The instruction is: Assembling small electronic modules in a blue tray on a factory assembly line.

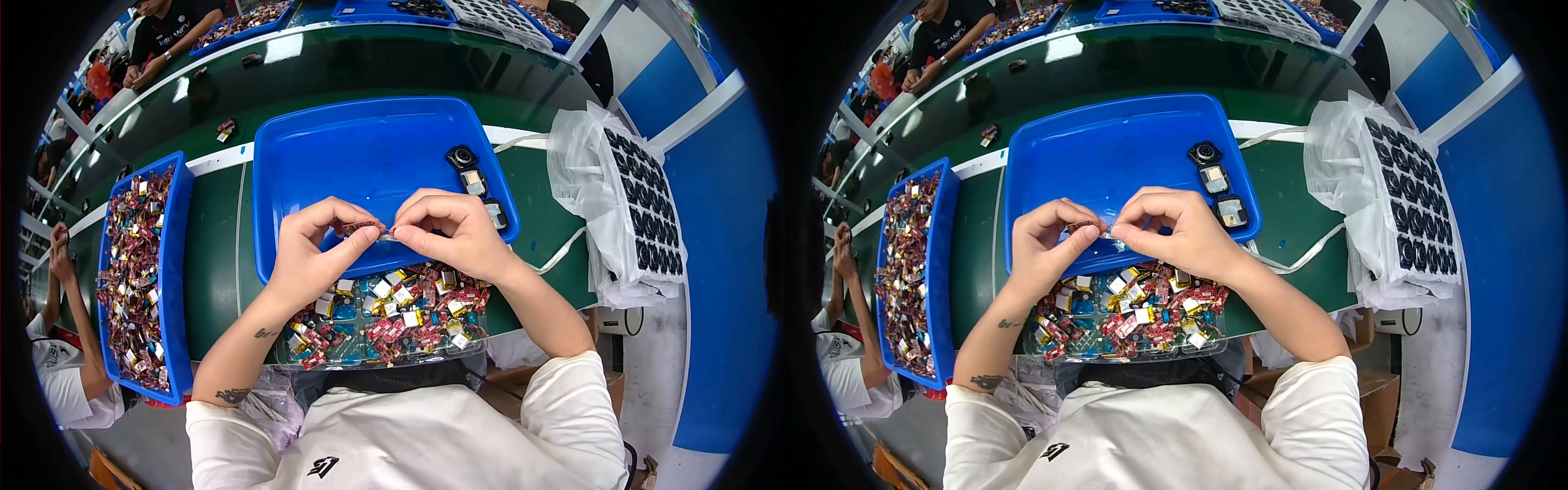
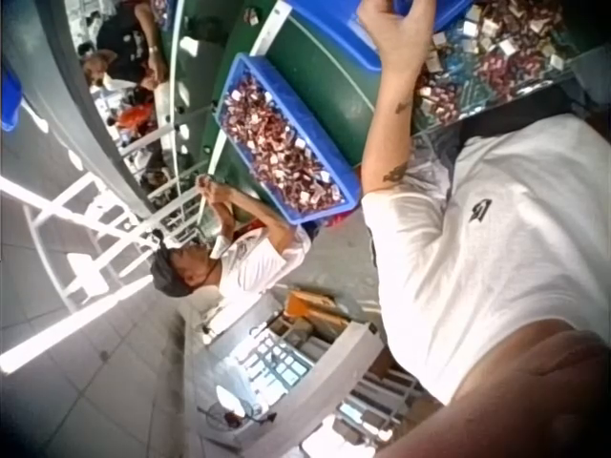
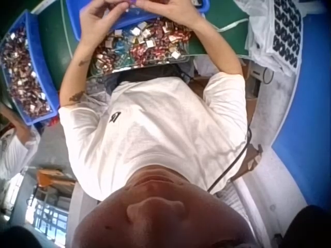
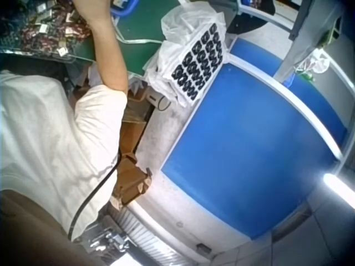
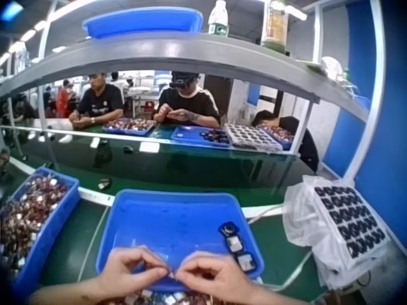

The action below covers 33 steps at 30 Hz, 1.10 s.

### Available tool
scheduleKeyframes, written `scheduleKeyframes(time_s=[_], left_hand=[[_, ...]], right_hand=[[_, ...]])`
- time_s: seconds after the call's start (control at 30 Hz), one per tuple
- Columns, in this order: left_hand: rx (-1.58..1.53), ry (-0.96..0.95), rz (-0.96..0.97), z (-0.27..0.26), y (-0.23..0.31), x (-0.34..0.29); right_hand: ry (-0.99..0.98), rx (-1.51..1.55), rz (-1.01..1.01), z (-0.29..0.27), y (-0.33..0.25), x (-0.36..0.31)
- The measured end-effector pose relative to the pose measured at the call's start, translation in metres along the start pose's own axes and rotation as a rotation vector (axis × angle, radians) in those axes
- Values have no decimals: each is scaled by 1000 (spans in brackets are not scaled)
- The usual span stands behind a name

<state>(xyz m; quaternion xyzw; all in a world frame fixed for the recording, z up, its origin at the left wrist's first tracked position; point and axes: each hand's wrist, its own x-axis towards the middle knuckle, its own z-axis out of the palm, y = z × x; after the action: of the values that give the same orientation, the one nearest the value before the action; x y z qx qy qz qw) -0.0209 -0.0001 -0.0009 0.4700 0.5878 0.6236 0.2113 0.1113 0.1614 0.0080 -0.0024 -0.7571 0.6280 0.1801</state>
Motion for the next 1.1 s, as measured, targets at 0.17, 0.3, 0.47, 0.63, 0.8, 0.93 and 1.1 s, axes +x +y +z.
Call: scheduleKeyframes(time_s=[0.17,0.3,0.47,0.63,0.8,0.93,1.1], left_hand=[[-155,-30,-124,2,6,-1],[-194,-60,-202,2,9,1],[32,-118,-214,0,6,-2],[-66,-102,-183,0,7,-1],[-136,-85,-105,-1,4,-2],[-93,-118,-159,-1,5,-1],[-80,-162,-193,-1,4,-1]], right_hand=[[-59,7,136,-3,-2,-2],[-10,66,132,0,0,-1],[-16,-107,23,1,-2,-3],[-14,186,187,-2,-6,0],[-27,197,256,-5,-2,-2],[-43,224,170,-4,2,-2],[-96,225,119,-2,2,-2]])
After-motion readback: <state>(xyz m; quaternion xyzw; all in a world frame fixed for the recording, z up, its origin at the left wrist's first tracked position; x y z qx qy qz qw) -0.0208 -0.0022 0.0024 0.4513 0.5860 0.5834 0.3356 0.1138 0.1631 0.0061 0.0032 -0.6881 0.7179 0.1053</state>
